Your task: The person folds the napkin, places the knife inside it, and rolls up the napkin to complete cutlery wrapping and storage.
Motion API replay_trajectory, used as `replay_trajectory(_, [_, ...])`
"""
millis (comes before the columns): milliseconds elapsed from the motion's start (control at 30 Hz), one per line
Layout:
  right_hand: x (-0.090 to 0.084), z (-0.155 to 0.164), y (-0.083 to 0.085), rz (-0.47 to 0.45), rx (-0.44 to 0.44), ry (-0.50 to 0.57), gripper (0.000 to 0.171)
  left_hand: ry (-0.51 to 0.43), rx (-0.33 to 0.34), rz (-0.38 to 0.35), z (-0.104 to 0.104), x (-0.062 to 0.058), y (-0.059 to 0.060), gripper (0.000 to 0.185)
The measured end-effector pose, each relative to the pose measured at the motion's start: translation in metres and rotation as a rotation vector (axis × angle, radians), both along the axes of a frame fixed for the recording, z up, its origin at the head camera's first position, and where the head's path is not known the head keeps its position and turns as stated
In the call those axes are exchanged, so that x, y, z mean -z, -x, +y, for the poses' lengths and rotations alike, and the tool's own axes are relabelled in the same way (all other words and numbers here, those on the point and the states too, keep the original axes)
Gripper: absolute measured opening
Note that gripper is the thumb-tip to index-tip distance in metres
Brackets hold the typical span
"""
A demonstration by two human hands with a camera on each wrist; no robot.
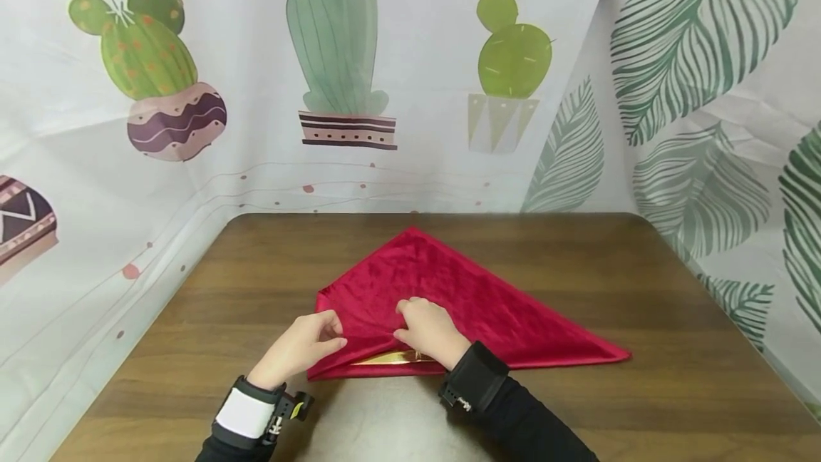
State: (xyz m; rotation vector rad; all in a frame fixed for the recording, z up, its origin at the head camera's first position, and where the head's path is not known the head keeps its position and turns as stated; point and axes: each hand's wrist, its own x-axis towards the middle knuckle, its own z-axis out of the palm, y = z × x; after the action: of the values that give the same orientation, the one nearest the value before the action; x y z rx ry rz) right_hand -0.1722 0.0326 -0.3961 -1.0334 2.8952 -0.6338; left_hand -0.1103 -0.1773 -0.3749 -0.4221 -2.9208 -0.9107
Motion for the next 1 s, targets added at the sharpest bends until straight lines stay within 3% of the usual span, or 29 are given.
replay_trajectory(233, [0.004, 0.007, 0.004, -0.035, 0.050, -0.179, 0.019, 0.072, -0.010, -0.124, -0.009, 0.012, -0.001, 0.020])
replay_trajectory(467, [0.004, 0.007, 0.003, -0.014, -0.003, -0.172, 0.024, 0.066, 0.013, -0.181, -0.015, 0.020, -0.001, 0.021])
replay_trajectory(567, [0.003, 0.006, 0.004, -0.022, -0.007, -0.171, 0.019, 0.059, 0.017, -0.186, -0.016, 0.021, -0.001, 0.021])
replay_trajectory(767, [0.002, 0.002, 0.006, -0.150, -0.077, -0.122, 0.011, 0.048, 0.016, -0.183, -0.016, 0.022, -0.001, 0.021])
replay_trajectory(900, [0.001, -0.001, 0.006, -0.302, -0.123, -0.010, 0.008, 0.050, 0.016, -0.178, -0.016, 0.022, -0.002, 0.021])
replay_trajectory(1000, [0.001, -0.003, 0.003, -0.364, -0.124, 0.087, 0.010, 0.047, 0.017, -0.179, -0.016, 0.022, -0.003, 0.021])
